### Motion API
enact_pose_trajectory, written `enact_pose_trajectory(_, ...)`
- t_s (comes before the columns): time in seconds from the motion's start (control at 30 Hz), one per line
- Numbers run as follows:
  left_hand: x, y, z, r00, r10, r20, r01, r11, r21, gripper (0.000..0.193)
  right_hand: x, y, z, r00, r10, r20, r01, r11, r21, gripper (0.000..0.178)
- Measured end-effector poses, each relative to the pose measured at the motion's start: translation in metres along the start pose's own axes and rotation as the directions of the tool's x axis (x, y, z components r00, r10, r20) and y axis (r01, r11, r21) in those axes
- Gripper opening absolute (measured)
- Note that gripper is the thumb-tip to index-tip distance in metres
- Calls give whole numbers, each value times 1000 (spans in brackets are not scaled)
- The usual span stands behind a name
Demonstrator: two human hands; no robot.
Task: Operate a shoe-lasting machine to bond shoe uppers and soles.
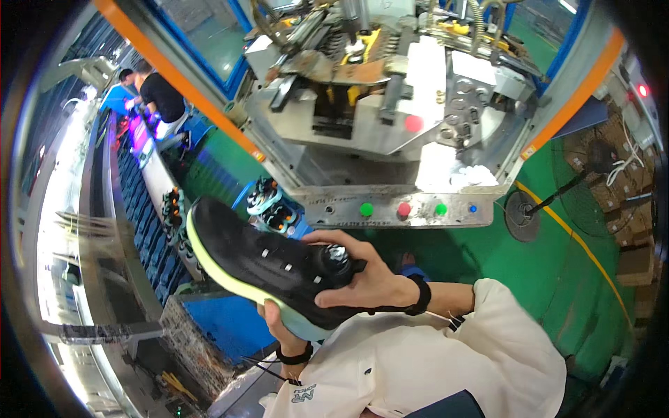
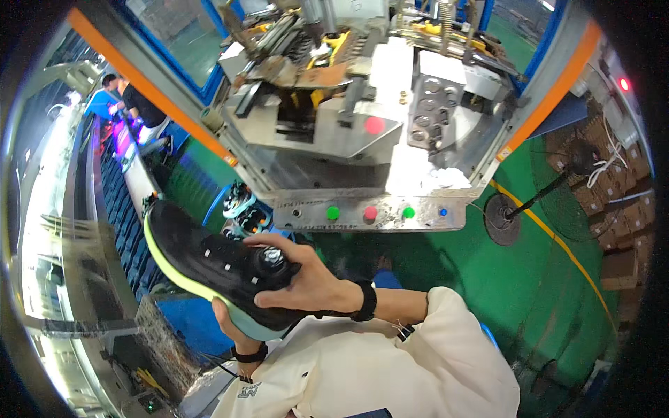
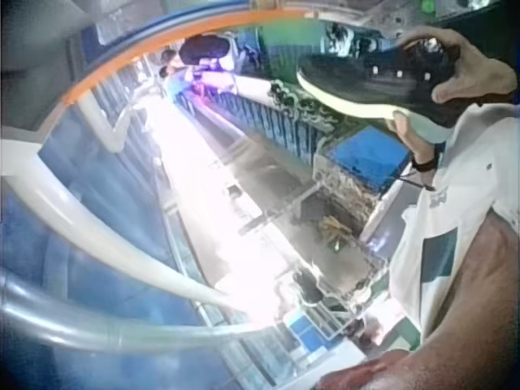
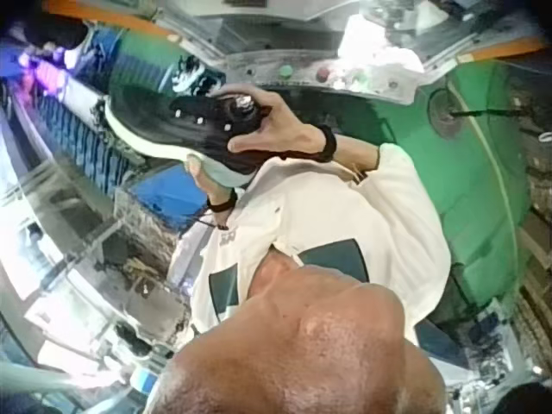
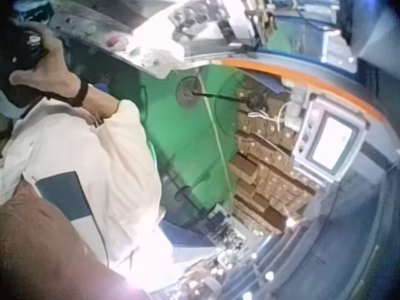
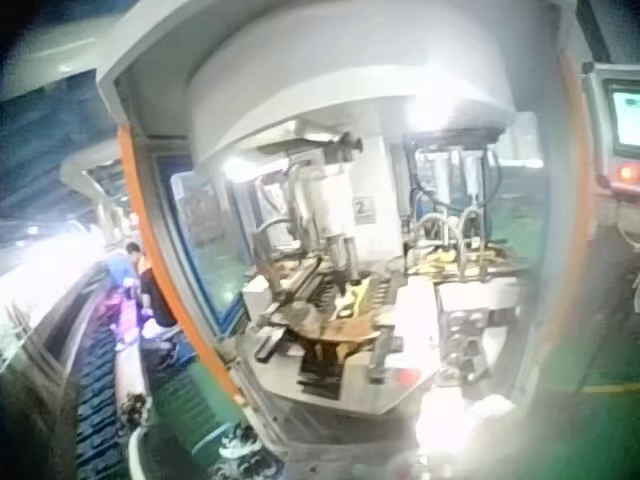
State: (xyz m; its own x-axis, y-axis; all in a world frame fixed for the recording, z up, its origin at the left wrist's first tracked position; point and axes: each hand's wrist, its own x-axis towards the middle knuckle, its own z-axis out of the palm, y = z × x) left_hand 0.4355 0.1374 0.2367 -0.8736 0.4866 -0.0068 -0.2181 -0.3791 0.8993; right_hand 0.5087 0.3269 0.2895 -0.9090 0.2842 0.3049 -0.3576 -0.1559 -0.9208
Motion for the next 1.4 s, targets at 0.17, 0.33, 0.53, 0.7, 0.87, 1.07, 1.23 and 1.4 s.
enact_pose_trajectory(0.17,49,0,89,981,-36,190,-31,941,338,53,-13,-46,-80,955,-105,-278,56,982,-180,77)
enact_pose_trajectory(0.33,114,-33,229,781,-136,610,-79,947,312,48,-48,-98,-180,768,-309,-561,29,892,-452,73)
enact_pose_trajectory(0.53,161,-121,401,666,-14,746,-126,983,131,59,-91,-147,-298,406,-512,-757,-50,814,-578,62)
enact_pose_trajectory(0.7,217,-231,532,780,50,623,-314,894,321,61,-115,-184,-394,283,-600,-748,-192,729,-657,58)
enact_pose_trajectory(0.87,292,-329,569,928,118,354,-316,754,575,60,-122,-183,-454,231,-609,-759,-301,697,-651,51)
enact_pose_trajectory(1.07,372,-361,537,969,-212,131,-3,514,858,91,-85,-165,-474,313,-541,-781,-326,711,-623,53)
enact_pose_trajectory(1.23,419,-351,514,982,-115,-150,181,344,921,84,-21,-164,-477,402,-464,-789,-446,654,-611,51)
enact_pose_trajectory(1.4,458,-325,448,975,-197,-107,182,416,891,68,73,-153,-488,528,-477,-702,-486,508,-711,45)
